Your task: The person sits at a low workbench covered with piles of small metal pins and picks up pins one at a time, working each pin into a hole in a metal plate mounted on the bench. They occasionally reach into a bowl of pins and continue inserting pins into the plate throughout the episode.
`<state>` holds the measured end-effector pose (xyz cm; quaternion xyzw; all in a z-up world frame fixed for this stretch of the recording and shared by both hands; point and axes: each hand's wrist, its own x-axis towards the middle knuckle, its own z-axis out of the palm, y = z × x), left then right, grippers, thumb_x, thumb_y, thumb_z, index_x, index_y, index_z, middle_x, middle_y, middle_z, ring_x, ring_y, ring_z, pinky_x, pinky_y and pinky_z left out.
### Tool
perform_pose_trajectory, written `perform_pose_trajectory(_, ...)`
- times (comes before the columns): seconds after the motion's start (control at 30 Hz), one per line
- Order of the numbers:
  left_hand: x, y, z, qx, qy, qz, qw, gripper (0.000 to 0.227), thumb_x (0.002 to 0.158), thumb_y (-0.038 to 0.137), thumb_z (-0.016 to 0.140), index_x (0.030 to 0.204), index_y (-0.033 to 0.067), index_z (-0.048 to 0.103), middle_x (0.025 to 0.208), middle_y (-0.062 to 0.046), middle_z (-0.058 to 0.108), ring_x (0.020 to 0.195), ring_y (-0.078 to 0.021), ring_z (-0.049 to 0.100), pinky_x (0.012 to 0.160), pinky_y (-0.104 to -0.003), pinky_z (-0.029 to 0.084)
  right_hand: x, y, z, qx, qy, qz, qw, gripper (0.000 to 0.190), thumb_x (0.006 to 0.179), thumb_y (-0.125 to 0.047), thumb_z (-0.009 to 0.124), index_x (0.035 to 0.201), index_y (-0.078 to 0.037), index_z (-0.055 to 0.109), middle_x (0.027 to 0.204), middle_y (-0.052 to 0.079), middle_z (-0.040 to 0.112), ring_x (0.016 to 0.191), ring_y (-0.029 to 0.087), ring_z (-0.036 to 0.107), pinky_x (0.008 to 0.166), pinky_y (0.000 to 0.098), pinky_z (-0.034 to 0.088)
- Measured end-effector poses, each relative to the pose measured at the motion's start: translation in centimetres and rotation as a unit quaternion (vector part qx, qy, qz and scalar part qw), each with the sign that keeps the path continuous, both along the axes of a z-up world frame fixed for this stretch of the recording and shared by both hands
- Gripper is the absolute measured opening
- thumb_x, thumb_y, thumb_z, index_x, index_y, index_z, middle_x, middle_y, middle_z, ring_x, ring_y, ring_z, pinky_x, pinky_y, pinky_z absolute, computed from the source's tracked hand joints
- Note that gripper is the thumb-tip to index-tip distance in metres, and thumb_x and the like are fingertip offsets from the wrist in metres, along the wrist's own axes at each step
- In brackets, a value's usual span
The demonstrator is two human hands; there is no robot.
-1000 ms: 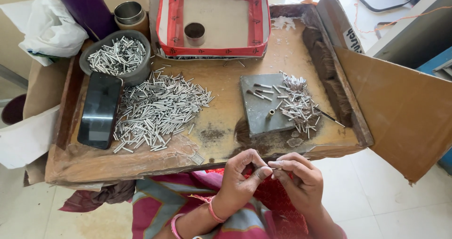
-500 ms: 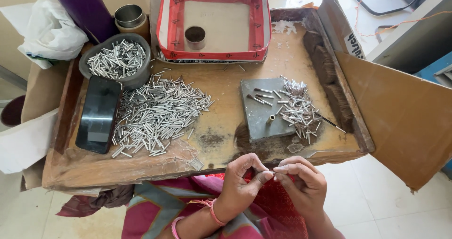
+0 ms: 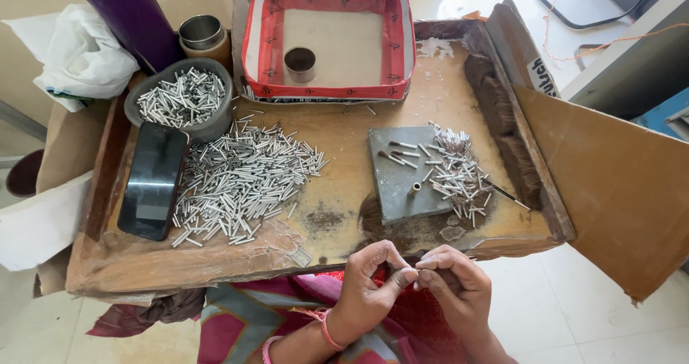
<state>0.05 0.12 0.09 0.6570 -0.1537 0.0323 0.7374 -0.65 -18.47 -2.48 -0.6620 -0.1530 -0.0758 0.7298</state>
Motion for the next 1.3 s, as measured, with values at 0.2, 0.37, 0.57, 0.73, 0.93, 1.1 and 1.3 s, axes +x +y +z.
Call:
perform_pose_trajectory(0.2, 0.0, 0.0, 0.1, 0.015, -0.021, 0.006, 1.000, 0.017, 0.089, 0.000, 0.078, 0.082, 0.0021, 0.062, 0.073, -0.003, 0.063, 0.069, -0.0075, 0.056, 0.062, -0.026, 0.046, 0.1, -0.2, -0.6, 0.017, 0.002, 0.017, 1.000, 0.007, 0.093, 0.009, 0.065, 0.099, 0.009, 0.068, 0.095, 0.014, 0.066, 0.077, 0.013, 0.065, 0.070, 0.0238, 0.053)
perform_pose_trajectory(0.37, -0.1, 0.0, 0.3, -0.011, -0.007, -0.017, 1.000, 0.016, 0.091, 0.002, 0.076, 0.085, 0.0025, 0.061, 0.077, -0.005, 0.067, 0.073, -0.0091, 0.064, 0.066, -0.026, 0.050, 0.2, -0.5, -1.9, 0.037, 0.007, 0.029, 0.999, 0.006, 0.093, 0.009, 0.066, 0.099, 0.009, 0.067, 0.096, 0.014, 0.066, 0.080, 0.014, 0.065, 0.071, 0.0243, 0.053)
perform_pose_trajectory(0.57, -0.2, -0.1, 0.5, 0.020, -0.032, -0.014, 0.999, 0.016, 0.091, 0.004, 0.077, 0.087, 0.0015, 0.062, 0.078, -0.008, 0.066, 0.073, -0.0151, 0.070, 0.064, -0.029, 0.054, 0.0, -1.0, -3.9, 0.096, 0.075, 0.042, 0.992, 0.009, 0.096, 0.007, 0.063, 0.103, 0.010, 0.066, 0.095, 0.014, 0.065, 0.078, 0.016, 0.064, 0.069, 0.0263, 0.053)
perform_pose_trajectory(0.73, 0.0, -0.3, 0.6, 0.057, -0.099, 0.018, 0.993, 0.017, 0.088, 0.004, 0.080, 0.085, 0.0011, 0.064, 0.079, -0.011, 0.064, 0.070, -0.0204, 0.067, 0.062, -0.032, 0.051, 0.1, -1.3, -4.9, 0.145, 0.112, 0.051, 0.982, 0.012, 0.095, 0.006, 0.063, 0.106, 0.010, 0.066, 0.097, 0.014, 0.064, 0.079, 0.016, 0.064, 0.071, 0.0278, 0.054)
perform_pose_trajectory(0.93, 0.0, -0.4, 0.2, 0.061, -0.072, 0.025, 0.995, 0.017, 0.089, 0.004, 0.078, 0.084, 0.0014, 0.062, 0.076, -0.011, 0.061, 0.067, -0.0212, 0.061, 0.062, -0.032, 0.047, 0.4, -1.8, -4.8, 0.151, 0.091, 0.082, 0.981, 0.014, 0.093, 0.008, 0.065, 0.107, 0.011, 0.067, 0.100, 0.015, 0.066, 0.081, 0.017, 0.066, 0.071, 0.0280, 0.055)
perform_pose_trajectory(1.1, 0.1, -0.3, 0.5, 0.049, -0.059, 0.015, 0.997, 0.016, 0.090, 0.004, 0.077, 0.085, 0.0019, 0.062, 0.078, -0.010, 0.064, 0.069, -0.0207, 0.063, 0.064, -0.032, 0.048, 0.6, -1.8, -4.0, 0.126, 0.079, 0.074, 0.986, 0.012, 0.093, 0.009, 0.066, 0.104, 0.010, 0.068, 0.098, 0.015, 0.066, 0.080, 0.017, 0.065, 0.069, 0.0268, 0.054)
perform_pose_trajectory(1.3, 0.2, -0.2, 0.6, 0.084, -0.070, 0.013, 0.994, 0.016, 0.090, 0.006, 0.078, 0.083, 0.0023, 0.064, 0.076, -0.010, 0.063, 0.068, -0.0190, 0.061, 0.062, -0.031, 0.046, 0.4, -1.8, -2.6, 0.080, 0.061, 0.050, 0.994, 0.009, 0.094, 0.007, 0.066, 0.103, 0.009, 0.068, 0.096, 0.014, 0.066, 0.079, 0.015, 0.064, 0.070, 0.0249, 0.053)
